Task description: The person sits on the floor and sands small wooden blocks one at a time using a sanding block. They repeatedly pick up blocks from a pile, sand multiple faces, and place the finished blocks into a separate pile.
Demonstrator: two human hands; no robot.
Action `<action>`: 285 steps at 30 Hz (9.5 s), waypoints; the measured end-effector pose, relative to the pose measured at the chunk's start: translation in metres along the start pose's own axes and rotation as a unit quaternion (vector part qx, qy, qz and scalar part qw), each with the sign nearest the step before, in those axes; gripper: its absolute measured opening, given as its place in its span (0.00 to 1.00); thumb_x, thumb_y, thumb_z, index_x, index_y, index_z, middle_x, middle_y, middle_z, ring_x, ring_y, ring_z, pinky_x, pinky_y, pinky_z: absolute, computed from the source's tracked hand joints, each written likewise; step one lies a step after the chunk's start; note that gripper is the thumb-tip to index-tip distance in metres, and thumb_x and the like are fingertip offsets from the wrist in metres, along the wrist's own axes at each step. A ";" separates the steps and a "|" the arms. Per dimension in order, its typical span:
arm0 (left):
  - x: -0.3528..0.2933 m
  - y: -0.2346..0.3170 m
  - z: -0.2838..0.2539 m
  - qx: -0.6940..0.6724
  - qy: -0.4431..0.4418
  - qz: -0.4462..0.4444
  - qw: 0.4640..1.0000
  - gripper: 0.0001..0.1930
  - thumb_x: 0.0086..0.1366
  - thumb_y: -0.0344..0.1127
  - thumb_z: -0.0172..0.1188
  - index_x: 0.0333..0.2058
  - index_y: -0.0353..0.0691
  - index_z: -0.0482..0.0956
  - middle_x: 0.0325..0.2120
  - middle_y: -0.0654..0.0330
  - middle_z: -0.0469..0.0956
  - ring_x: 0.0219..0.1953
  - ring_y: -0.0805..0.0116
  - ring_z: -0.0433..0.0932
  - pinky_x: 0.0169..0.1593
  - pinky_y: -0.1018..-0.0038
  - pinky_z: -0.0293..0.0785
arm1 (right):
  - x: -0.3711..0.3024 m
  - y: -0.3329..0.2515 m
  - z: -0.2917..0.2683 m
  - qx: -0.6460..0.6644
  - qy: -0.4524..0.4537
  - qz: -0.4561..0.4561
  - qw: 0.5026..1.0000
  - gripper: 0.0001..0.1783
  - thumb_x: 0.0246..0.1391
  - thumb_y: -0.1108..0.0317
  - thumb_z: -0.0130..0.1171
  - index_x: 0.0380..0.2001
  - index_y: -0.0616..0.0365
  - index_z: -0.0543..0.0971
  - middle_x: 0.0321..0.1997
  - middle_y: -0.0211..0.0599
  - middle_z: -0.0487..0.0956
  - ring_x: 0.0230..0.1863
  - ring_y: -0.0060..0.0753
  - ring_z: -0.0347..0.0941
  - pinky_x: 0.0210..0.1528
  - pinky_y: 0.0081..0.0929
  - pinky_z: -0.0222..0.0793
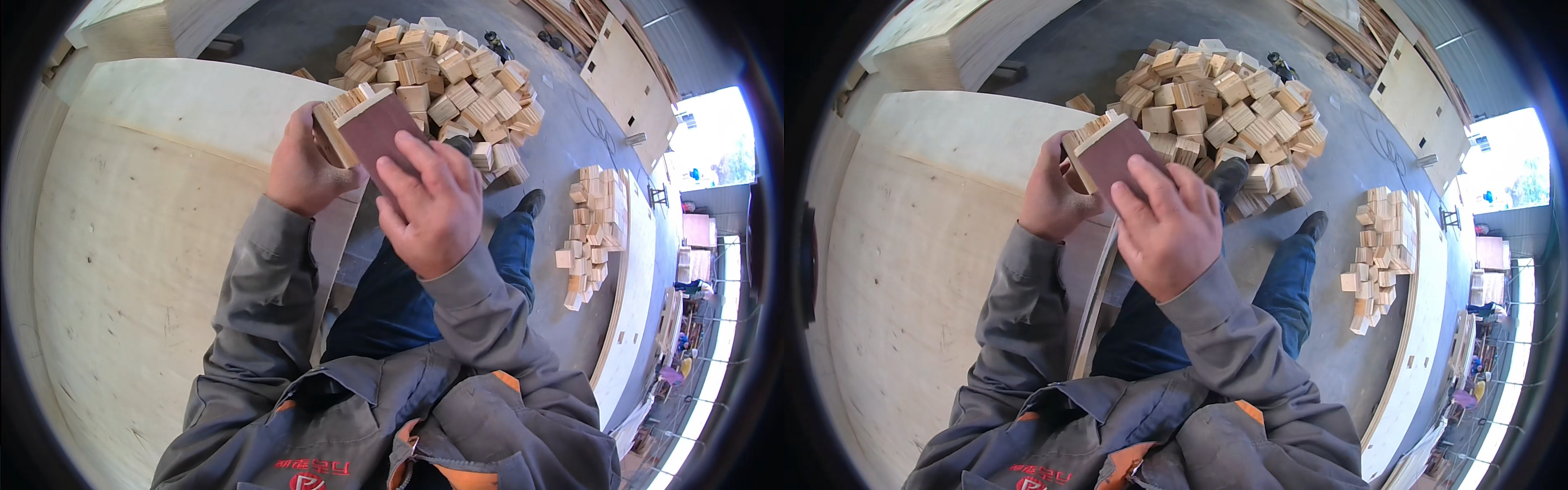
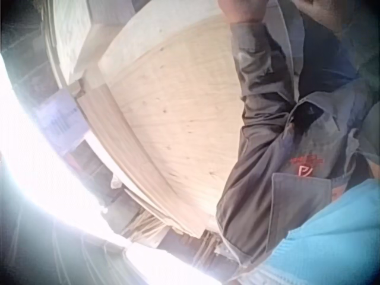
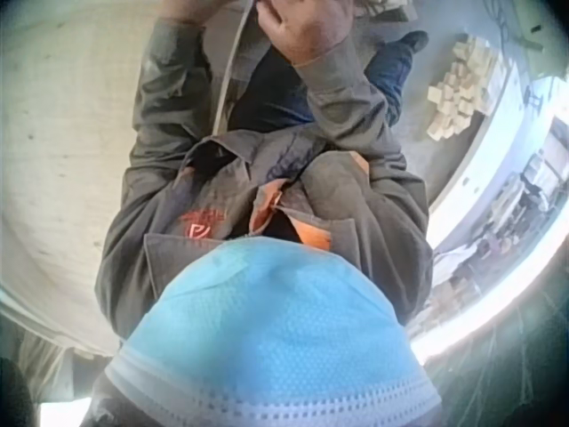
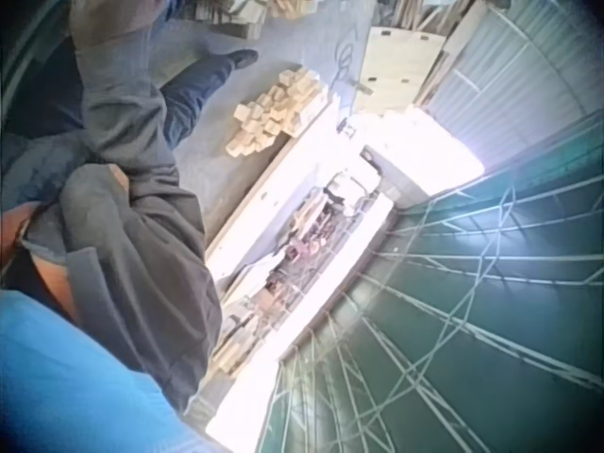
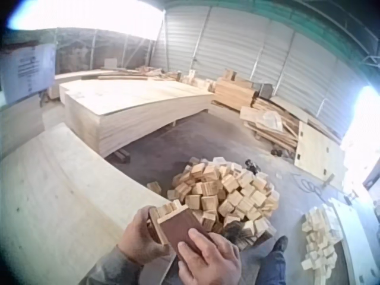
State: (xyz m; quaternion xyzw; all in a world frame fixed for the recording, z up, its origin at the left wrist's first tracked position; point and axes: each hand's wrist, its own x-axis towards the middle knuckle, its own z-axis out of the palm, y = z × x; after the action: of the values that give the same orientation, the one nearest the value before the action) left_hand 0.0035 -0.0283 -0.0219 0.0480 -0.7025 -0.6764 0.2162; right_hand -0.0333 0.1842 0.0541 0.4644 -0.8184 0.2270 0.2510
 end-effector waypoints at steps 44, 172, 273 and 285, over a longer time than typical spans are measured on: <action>0.003 0.000 0.004 0.033 0.019 0.034 0.999 0.54 0.53 0.31 0.86 0.72 0.29 0.59 0.60 0.44 0.79 0.61 0.57 0.85 0.62 0.64 0.85 | -0.005 0.032 -0.006 0.012 0.059 0.051 0.997 0.30 0.43 0.69 0.80 0.54 0.49 0.88 0.69 0.34 0.82 0.65 0.47 0.77 0.66 0.48 0.72; 0.004 0.004 0.017 0.216 0.054 0.018 0.975 0.49 0.47 0.30 0.85 0.67 0.32 0.68 0.59 0.44 0.80 0.63 0.46 0.82 0.67 0.58 0.79 | -0.026 0.104 -0.001 0.635 -0.087 0.453 0.620 0.28 0.66 0.73 0.65 0.68 0.72 0.77 0.60 0.44 0.85 0.58 0.31 0.83 0.64 0.30 0.79; 0.009 0.000 0.015 0.036 0.012 -0.003 0.999 0.44 0.53 0.21 0.79 0.68 0.35 0.68 0.57 0.54 0.81 0.60 0.66 0.83 0.65 0.67 0.80 | 0.095 0.061 0.047 0.020 -0.039 0.055 0.998 0.24 0.52 0.62 0.73 0.54 0.47 0.91 0.67 0.39 0.85 0.60 0.55 0.80 0.65 0.55 0.75; 0.008 -0.002 0.014 0.087 0.020 0.004 0.996 0.45 0.52 0.21 0.79 0.69 0.36 0.68 0.59 0.54 0.80 0.62 0.66 0.82 0.66 0.66 0.79 | 0.096 0.065 0.047 0.000 -0.037 0.089 0.995 0.23 0.54 0.61 0.71 0.54 0.51 0.91 0.65 0.44 0.86 0.59 0.59 0.81 0.65 0.51 0.76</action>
State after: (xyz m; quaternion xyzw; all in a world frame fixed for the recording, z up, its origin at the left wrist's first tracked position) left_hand -0.0100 -0.0181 -0.0221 0.0774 -0.7546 -0.6103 0.2280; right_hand -0.1416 0.1245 0.0687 0.3972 -0.8654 0.2310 0.1997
